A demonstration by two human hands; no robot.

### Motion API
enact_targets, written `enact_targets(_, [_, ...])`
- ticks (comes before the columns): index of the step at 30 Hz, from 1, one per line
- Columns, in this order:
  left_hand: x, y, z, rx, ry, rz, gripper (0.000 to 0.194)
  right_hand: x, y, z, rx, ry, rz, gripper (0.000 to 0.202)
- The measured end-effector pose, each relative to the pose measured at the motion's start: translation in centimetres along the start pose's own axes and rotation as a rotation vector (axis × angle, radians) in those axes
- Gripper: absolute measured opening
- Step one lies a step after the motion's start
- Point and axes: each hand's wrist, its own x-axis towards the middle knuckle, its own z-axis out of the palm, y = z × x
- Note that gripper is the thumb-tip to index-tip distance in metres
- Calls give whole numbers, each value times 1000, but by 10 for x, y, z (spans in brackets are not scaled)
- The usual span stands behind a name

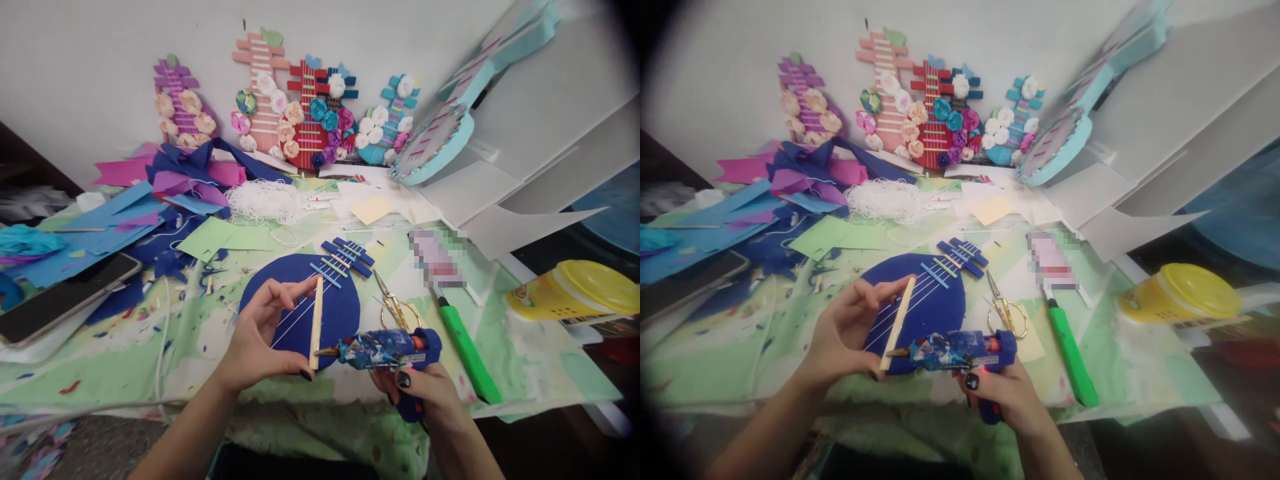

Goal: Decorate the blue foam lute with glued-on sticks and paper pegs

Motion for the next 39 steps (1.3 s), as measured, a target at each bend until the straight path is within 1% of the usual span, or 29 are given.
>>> enact_targets(4, [0, 0, 0, 25, -9, -12, 58, -2, -1, -4, -18, -8, 3, 38])
enact_targets(8, [1, 1, 1, 46, -1, -9, 59, 0, -10, -1, -41, -6, -27, 38])
enact_targets(11, [2, 2, 0, 45, 15, -5, 58, -3, -15, 3, -33, 49, 28, 34])
enact_targets(14, [2, 1, -2, 44, 25, -2, 58, -7, -15, 6, 2, 105, 79, 35])
enact_targets(17, [2, 0, -3, 42, 30, 0, 58, -9, -15, 8, 24, 124, 106, 36])
enact_targets(20, [2, -1, -2, 40, 29, -3, 58, -8, -16, 8, 22, 129, 99, 35])
enact_targets(24, [3, 0, -2, 30, 28, -2, 59, -7, -15, 7, 11, 123, 80, 36])
enact_targets(27, [3, -1, -3, 29, 31, 0, 58, -6, -11, 3, -9, 91, 68, 36])
enact_targets(30, [3, 0, -3, 60, 19, 7, 58, -2, -9, 0, -39, 52, 3, 34])
enact_targets(34, [4, 2, 0, 88, -4, 0, 56, 4, -16, 3, -120, 37, -83, 35])
enact_targets(39, [4, 4, -1, 108, -8, -10, 55, 3, -21, 5, -147, 33, -33, 29])
